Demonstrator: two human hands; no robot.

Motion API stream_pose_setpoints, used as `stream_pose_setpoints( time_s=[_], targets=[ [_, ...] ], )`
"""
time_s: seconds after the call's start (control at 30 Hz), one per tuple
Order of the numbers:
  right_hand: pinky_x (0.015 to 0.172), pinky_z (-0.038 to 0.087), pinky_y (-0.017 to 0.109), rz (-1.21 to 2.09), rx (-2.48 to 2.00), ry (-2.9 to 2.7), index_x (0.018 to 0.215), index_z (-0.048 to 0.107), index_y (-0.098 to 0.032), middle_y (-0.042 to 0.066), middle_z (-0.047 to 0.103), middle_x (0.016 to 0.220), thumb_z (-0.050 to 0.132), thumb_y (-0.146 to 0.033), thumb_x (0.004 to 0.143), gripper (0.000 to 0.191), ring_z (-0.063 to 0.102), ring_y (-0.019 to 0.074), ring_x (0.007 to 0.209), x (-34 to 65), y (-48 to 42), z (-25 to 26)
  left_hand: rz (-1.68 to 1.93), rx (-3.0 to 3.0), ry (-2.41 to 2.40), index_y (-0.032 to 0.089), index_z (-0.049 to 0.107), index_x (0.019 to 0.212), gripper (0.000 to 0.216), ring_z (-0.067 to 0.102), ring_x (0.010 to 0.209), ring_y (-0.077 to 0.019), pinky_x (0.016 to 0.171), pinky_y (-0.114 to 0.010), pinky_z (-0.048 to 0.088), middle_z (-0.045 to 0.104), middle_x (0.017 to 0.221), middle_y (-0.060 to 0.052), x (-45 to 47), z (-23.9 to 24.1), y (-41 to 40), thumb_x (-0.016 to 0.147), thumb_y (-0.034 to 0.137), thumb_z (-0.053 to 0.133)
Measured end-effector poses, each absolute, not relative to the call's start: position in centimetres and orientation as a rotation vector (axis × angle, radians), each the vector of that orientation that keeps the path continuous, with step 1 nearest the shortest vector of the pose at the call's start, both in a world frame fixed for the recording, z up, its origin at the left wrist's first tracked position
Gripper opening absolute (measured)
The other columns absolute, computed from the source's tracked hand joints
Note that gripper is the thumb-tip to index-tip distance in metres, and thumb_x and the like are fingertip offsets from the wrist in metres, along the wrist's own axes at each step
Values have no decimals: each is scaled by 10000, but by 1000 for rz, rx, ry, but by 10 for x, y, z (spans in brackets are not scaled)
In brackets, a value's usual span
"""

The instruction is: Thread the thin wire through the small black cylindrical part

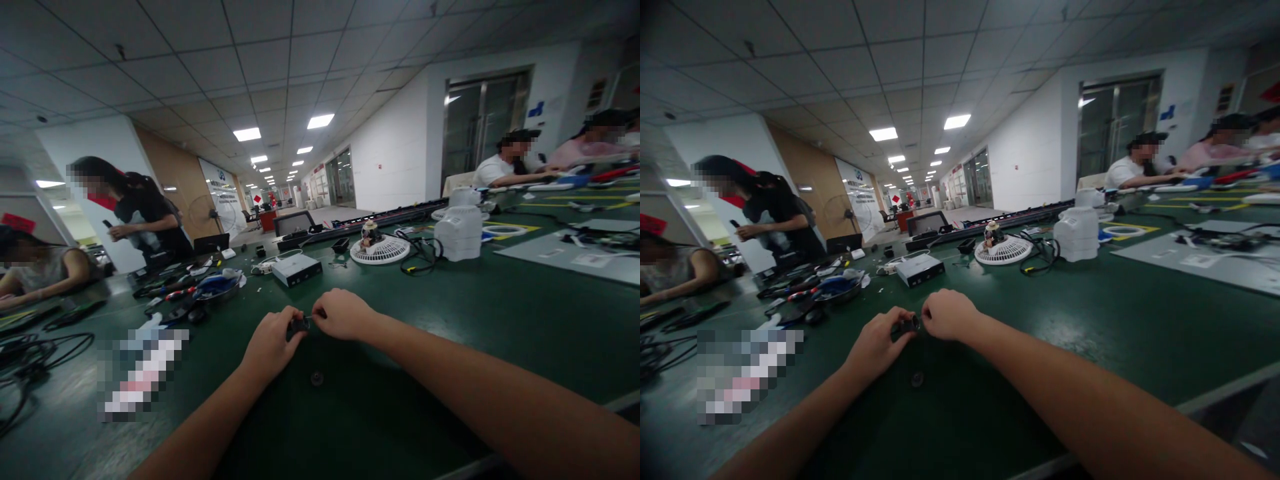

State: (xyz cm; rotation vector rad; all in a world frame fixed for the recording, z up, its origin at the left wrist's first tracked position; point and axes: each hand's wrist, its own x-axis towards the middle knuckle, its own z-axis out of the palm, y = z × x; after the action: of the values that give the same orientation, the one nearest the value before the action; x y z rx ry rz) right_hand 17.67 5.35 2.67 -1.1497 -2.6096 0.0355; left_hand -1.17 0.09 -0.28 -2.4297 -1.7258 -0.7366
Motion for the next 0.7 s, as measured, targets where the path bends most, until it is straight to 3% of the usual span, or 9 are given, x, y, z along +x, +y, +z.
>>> stream_pose_setpoints(
  time_s=[0.23, 0.4, 0.53, 0.7],
  targets=[
    [616, 441, 268, 69, -1017, -2713, 906, 761, -249, 61, 729, 815, 485, -309, 822, 295, 653, 202, 721, 179, 55, 25, -734, -2459, -1708, 239, 588, 1051, 247, 598, 913, -224, 789, -351, 456, 671, 995, -24, -12, -1, -1, 811, 212, 638],
    [594, 440, 291, 48, -1192, -2626, 883, 763, -233, 95, 729, 834, 521, -303, 795, 266, 660, 232, 727, 175, 52, 25, -747, -2434, -1710, 242, 584, 1043, 232, 607, 916, -228, 791, -356, 459, 669, 1010, -28, -11, -1, 0, 816, 230, 629],
    [562, 417, 291, 132, -1280, -2527, 801, 751, -200, 100, 713, 780, 549, -417, 813, 297, 645, 234, 703, 176, 51, 28, -743, -2309, -1828, 241, 569, 1007, 212, 633, 871, -231, 743, -336, 465, 674, 950, -27, -13, -1, 4, 805, 222, 628],
    [542, 406, 221, 667, -833, -2700, 817, 719, -184, 13, 679, 735, 706, -553, 694, 389, 606, 146, 654, 178, 44, 33, -830, -2138, -2001, 227, 542, 994, 232, 666, 859, -232, 731, -324, 484, 688, 941, -34, -21, 0, 8, 787, 217, 647]
  ],
)
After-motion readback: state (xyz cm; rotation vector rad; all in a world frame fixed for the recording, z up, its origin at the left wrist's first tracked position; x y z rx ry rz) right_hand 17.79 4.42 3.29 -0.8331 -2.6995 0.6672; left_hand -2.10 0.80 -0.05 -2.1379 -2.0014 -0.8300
